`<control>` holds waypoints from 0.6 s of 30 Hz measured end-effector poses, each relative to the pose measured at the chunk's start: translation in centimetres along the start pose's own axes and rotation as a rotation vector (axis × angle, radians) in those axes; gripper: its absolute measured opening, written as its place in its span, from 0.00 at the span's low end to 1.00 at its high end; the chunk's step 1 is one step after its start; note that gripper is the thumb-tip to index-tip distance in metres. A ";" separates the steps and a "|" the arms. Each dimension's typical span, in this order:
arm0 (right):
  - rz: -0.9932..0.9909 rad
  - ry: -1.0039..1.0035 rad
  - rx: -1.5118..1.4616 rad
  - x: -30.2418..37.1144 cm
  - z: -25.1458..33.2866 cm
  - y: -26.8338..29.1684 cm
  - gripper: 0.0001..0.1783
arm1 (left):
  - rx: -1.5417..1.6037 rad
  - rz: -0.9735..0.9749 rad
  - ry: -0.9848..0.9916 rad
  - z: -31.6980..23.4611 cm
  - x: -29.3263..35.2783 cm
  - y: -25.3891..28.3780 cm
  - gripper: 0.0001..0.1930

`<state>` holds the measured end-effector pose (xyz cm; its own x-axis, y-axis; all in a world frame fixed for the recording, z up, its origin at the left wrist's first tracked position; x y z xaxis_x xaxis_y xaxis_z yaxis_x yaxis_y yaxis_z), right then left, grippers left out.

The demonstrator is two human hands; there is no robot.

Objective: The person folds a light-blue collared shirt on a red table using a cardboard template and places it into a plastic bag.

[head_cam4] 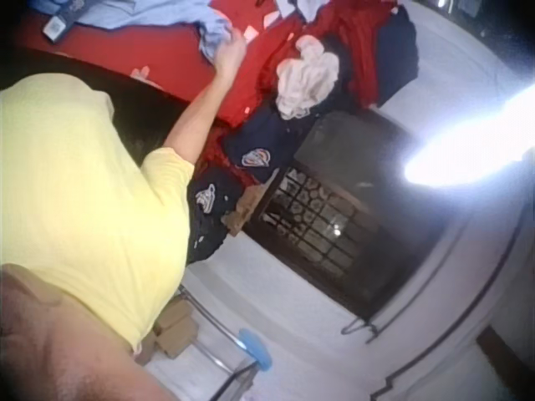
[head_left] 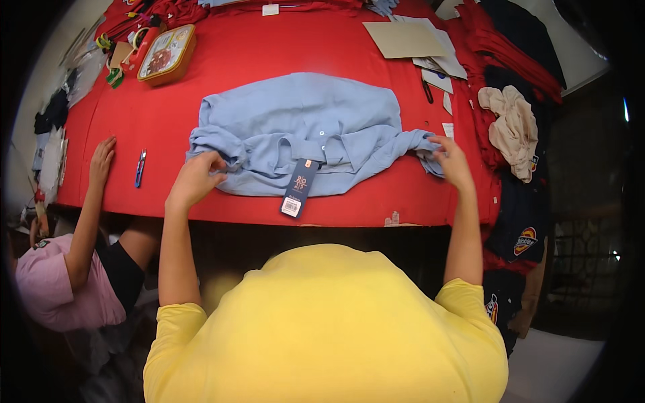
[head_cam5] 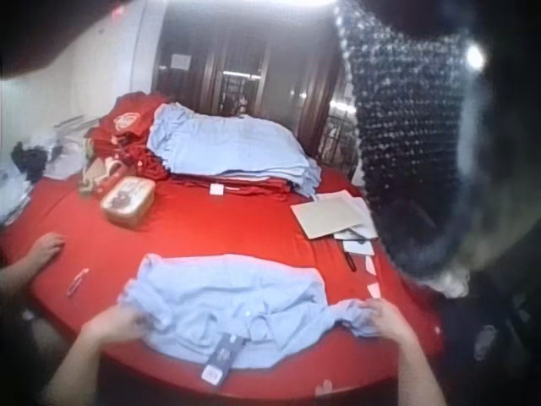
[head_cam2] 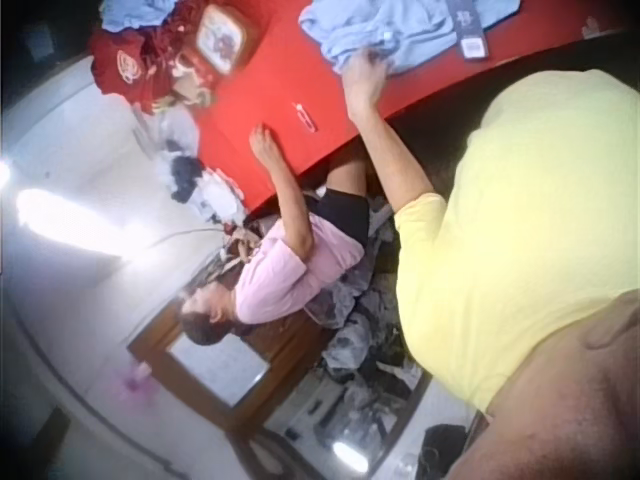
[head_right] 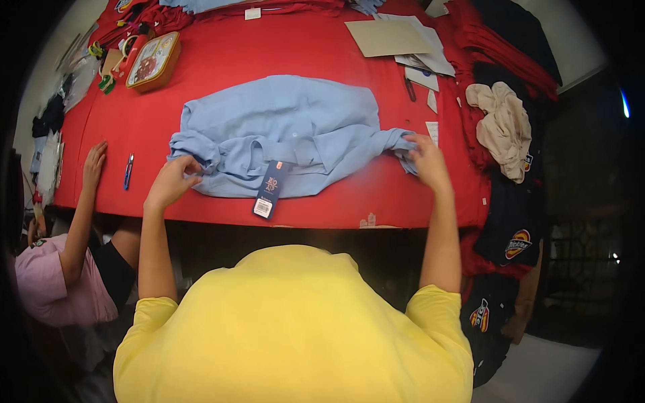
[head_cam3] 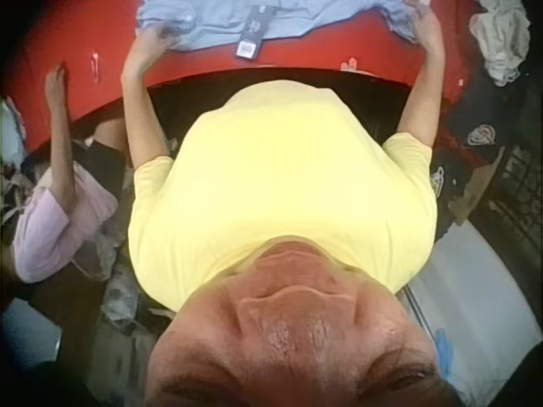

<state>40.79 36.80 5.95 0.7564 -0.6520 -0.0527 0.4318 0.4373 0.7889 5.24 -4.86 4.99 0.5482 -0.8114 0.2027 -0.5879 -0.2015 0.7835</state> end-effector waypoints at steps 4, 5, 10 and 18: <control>-0.133 0.086 0.078 -0.8 1.8 -6.5 0.23 | -0.002 -0.173 -0.238 -0.4 -0.3 -1.6 0.14; -0.188 0.116 0.151 -0.8 0.6 -8.3 0.23 | -0.028 -0.234 -0.357 -0.6 -0.5 -2.5 0.15; -0.209 -0.057 -0.091 -0.4 1.3 -10.0 0.21 | 0.052 -0.388 -0.056 0.2 0.3 -4.8 0.19; -0.195 -0.012 0.056 3.5 2.7 -7.7 0.12 | -0.354 -0.425 -0.364 -2.5 -2.2 -5.9 0.13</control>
<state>38.84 29.49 1.33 0.6546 -0.7288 -0.2008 0.5417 0.2669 0.7971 8.98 -0.55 1.36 0.4163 -0.8473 -0.3297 -0.0996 -0.4029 0.9098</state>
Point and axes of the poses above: each hand's wrist, its own x-axis away from the middle knuckle, its own y-axis out of the back of the hand, z = x × y, the point moved 4 cm from there along -x, towards the middle knuckle, and after that the axes turned 1 degree about y, right-handed, at the moved point
